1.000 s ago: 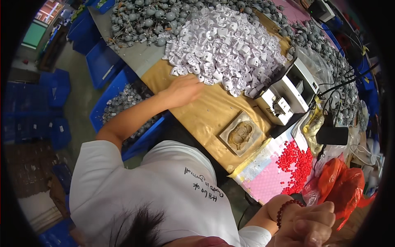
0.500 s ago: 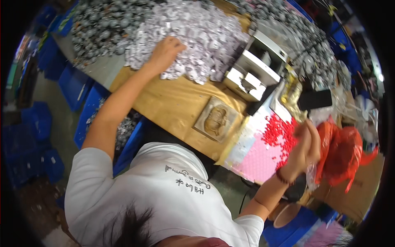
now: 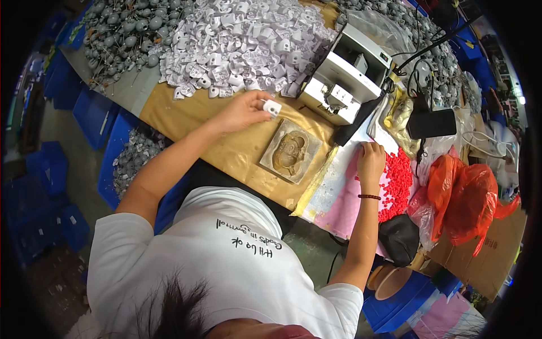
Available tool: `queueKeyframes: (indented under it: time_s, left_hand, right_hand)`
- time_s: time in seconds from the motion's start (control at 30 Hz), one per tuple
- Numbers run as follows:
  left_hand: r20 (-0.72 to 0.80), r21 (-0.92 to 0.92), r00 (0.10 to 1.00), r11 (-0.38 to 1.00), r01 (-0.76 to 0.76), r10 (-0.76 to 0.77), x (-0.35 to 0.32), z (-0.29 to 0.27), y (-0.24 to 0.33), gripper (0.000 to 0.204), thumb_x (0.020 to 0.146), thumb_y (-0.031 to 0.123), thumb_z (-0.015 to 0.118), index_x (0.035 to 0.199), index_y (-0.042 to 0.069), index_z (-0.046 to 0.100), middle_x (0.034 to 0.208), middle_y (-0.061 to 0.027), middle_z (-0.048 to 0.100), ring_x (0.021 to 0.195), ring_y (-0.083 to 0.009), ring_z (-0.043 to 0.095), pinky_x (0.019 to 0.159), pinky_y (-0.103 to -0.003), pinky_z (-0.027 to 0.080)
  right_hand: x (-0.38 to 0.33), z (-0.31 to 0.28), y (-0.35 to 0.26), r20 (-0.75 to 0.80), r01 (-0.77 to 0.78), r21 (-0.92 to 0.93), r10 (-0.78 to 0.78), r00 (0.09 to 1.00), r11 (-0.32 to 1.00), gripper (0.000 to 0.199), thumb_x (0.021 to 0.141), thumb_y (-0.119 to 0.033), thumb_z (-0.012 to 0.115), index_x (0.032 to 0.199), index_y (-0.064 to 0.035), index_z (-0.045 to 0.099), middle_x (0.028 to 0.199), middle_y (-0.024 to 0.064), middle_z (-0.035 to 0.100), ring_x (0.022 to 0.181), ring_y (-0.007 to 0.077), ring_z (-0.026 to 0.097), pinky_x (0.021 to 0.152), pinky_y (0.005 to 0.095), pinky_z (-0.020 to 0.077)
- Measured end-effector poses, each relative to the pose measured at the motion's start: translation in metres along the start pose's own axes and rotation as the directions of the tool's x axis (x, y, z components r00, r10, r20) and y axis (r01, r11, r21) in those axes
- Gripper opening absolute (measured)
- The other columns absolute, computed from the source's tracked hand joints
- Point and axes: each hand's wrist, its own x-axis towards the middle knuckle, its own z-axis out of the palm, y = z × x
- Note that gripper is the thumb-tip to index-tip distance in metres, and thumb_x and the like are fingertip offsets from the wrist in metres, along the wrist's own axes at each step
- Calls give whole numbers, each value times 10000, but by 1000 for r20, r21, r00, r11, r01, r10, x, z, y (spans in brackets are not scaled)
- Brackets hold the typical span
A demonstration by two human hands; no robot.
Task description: Assembling small components by joining grey spheres with white parts using an electric screwdriver at a factory workbench.
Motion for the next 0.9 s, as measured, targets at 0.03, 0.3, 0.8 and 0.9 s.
queueKeyframes:
  time_s: [0.03, 0.3, 0.8, 0.9]
  left_hand:
    - [20, -19, 1000, 1000, -6, 6, 0, 7, -3, 368, 878, -15, 662, 1227, 12, 550, 1046, -64, 656, 968, -122, 623, 851, -268, 529]
    - [249, -60, 953, 985, -163, 173, -2, 77, 8, 346, 886, -33, 659, 1201, 41, 537, 1095, -37, 616, 1006, -100, 600, 885, -250, 506]
    - [631, 595, 618, 218, -774, 469, -9, 43, -13, 230, 688, 77, 739, 906, 120, 676, 1083, -45, 619, 1115, -279, 554, 935, -424, 473]
    - [562, 644, 703, 302, -703, 437, -22, 52, -11, 254, 692, 163, 782, 901, 99, 652, 1051, -52, 621, 1090, -268, 560, 887, -409, 475]
  right_hand:
    - [3, -8, -8, -22, -27, 52, 28, 999, 998, 160, 836, -30, 617, 973, -59, 695, 907, 109, 654, 861, 282, 610, 748, 363, 505]
    - [4, -53, -106, 517, -490, 854, 179, 837, -176, 208, 999, -149, 581, 1076, 19, 674, 794, 16, 612, 706, 94, 554, 643, 226, 443]
    - [-28, -29, -139, 478, -464, 878, 170, 862, -116, 134, 926, -51, 679, 1053, -11, 661, 956, 9, 676, 824, 66, 616, 749, 218, 517]
    - [-33, -24, -143, 467, -458, 884, 187, 864, -91, 136, 924, -44, 680, 1052, -4, 656, 966, 10, 677, 836, 68, 619, 755, 214, 513]
